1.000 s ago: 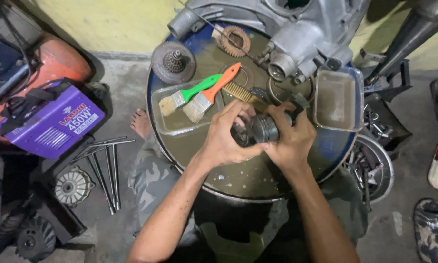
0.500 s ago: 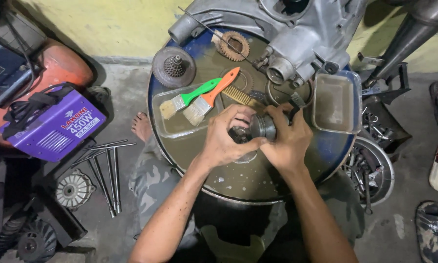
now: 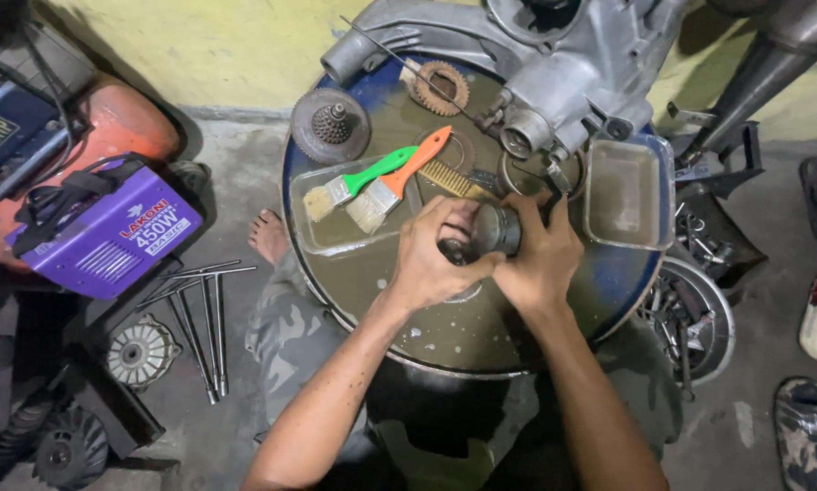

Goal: Cleaning carbon deposits from a motorcycle piston using a manual scraping tool

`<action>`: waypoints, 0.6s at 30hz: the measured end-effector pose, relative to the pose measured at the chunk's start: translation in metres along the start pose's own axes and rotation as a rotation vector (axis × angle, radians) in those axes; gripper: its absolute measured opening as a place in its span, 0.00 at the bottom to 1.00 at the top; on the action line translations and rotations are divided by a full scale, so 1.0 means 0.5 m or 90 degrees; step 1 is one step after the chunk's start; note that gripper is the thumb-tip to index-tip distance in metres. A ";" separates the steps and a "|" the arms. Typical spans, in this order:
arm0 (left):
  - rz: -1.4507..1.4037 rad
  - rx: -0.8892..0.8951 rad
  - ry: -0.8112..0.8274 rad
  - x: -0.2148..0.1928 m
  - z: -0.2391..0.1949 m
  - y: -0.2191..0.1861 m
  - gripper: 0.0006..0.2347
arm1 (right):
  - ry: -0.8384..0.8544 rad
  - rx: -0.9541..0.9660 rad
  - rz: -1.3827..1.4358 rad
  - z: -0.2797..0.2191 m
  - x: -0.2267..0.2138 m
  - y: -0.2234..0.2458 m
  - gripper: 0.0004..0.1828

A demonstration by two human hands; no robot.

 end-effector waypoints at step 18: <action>-0.181 -0.163 -0.040 0.008 0.002 0.139 0.23 | 0.175 0.251 0.299 0.009 0.019 0.045 0.45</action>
Point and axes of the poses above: each hand's wrist, its own z-axis towards the middle knuckle, its own x-axis out of the palm, y = z × x, the point moved 7 cm from there along z, towards the middle knuckle, and after that the axes turned 6 degrees about -z, right-handed, at the moved point
